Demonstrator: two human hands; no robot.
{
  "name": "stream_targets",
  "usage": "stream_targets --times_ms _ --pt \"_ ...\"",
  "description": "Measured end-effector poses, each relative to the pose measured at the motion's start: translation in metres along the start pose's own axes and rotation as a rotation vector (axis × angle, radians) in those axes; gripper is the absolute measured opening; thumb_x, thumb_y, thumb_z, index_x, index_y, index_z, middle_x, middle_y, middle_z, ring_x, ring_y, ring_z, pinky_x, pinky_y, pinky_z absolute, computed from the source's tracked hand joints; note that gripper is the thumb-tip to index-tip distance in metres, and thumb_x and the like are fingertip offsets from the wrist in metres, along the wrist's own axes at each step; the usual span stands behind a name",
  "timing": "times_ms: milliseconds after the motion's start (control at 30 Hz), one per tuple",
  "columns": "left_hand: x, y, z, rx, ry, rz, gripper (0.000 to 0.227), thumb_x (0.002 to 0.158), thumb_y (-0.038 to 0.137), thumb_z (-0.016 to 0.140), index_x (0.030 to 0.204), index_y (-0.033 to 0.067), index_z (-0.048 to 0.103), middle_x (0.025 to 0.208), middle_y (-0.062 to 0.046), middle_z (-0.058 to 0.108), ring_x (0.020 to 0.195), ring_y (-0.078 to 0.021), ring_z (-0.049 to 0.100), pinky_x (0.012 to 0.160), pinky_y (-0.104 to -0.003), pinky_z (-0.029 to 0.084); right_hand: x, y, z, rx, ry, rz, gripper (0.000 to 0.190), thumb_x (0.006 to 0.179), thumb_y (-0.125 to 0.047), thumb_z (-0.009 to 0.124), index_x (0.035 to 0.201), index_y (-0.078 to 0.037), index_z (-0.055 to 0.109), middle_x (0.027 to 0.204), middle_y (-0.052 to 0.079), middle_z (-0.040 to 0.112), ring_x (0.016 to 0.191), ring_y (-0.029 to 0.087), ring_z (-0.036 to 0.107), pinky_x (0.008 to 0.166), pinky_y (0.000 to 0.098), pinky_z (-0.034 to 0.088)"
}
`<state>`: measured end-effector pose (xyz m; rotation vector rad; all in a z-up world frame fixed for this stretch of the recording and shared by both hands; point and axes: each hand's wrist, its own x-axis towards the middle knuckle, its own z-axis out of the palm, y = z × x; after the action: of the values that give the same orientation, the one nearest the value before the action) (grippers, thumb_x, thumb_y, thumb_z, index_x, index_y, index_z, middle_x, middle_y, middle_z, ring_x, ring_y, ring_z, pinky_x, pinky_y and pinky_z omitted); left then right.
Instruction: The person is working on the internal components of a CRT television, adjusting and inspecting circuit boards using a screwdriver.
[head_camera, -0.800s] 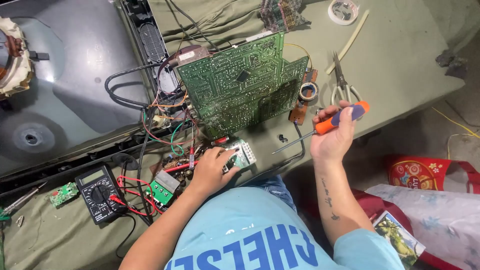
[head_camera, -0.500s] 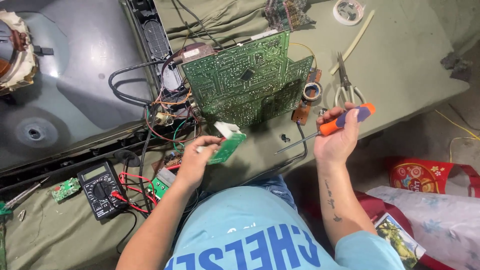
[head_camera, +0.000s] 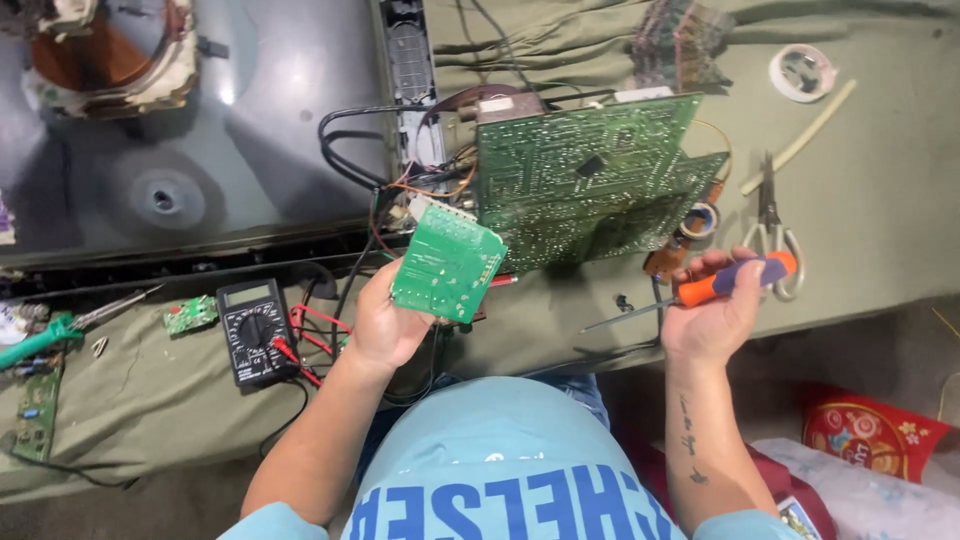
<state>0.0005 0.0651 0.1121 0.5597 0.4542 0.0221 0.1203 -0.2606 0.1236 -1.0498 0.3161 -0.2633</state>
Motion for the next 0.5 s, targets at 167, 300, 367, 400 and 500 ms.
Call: stream_targets --times_ms 167,300,367,400,500 --pt "-0.010 0.020 0.011 -0.022 -0.033 0.120 0.026 0.095 0.029 0.061 0.089 0.0070 0.074 0.076 -0.014 0.074 0.065 -0.0266 0.072 0.059 -0.035 0.056 -0.005 0.010 0.008 -0.126 0.012 -0.016 0.038 0.099 -0.061 0.049 0.099 -0.025 0.062 0.083 -0.003 0.060 0.073 0.011 0.059 0.065 0.0223 0.050" --pt "0.006 0.018 -0.029 0.091 -0.101 0.330 0.025 0.101 0.022 0.056 0.097 0.0017 0.070 0.079 -0.020 0.072 0.067 -0.0278 0.073 0.056 -0.037 0.061 -0.006 0.019 0.007 -0.268 0.051 -0.050 0.052 0.098 -0.068 0.042 0.096 -0.021 0.064 0.075 -0.003 0.054 0.067 0.007 0.054 0.061 0.0191 0.047" --pt "-0.002 0.027 -0.031 0.553 -0.047 0.709 0.022 0.097 0.022 0.063 0.092 0.0021 0.072 0.082 -0.018 0.071 0.073 -0.0290 0.071 0.064 -0.037 0.058 -0.005 0.026 0.007 -0.255 0.007 -0.049 0.053 0.099 -0.067 0.041 0.099 -0.019 0.065 0.073 -0.001 0.050 0.062 0.008 0.050 0.057 0.0193 0.045" --pt "-0.006 0.032 -0.031 1.025 0.013 1.070 0.021 0.093 0.021 0.070 0.086 0.0024 0.074 0.085 -0.015 0.070 0.079 -0.0302 0.069 0.073 -0.038 0.054 -0.004 0.029 0.007 -0.242 -0.030 -0.051 0.054 0.101 -0.066 0.040 0.103 -0.018 0.066 0.072 0.001 0.046 0.058 0.010 0.047 0.054 0.0195 0.043" --pt "-0.038 0.066 0.007 1.250 0.061 1.433 0.018 0.082 0.019 0.084 0.090 0.0051 0.075 0.091 -0.013 0.071 0.085 -0.0321 0.069 0.077 -0.039 0.056 -0.011 0.028 0.012 -0.253 -0.059 -0.016 0.040 0.108 -0.051 0.039 0.105 -0.020 0.064 0.083 -0.003 0.057 0.069 0.006 0.056 0.060 0.0127 0.045"
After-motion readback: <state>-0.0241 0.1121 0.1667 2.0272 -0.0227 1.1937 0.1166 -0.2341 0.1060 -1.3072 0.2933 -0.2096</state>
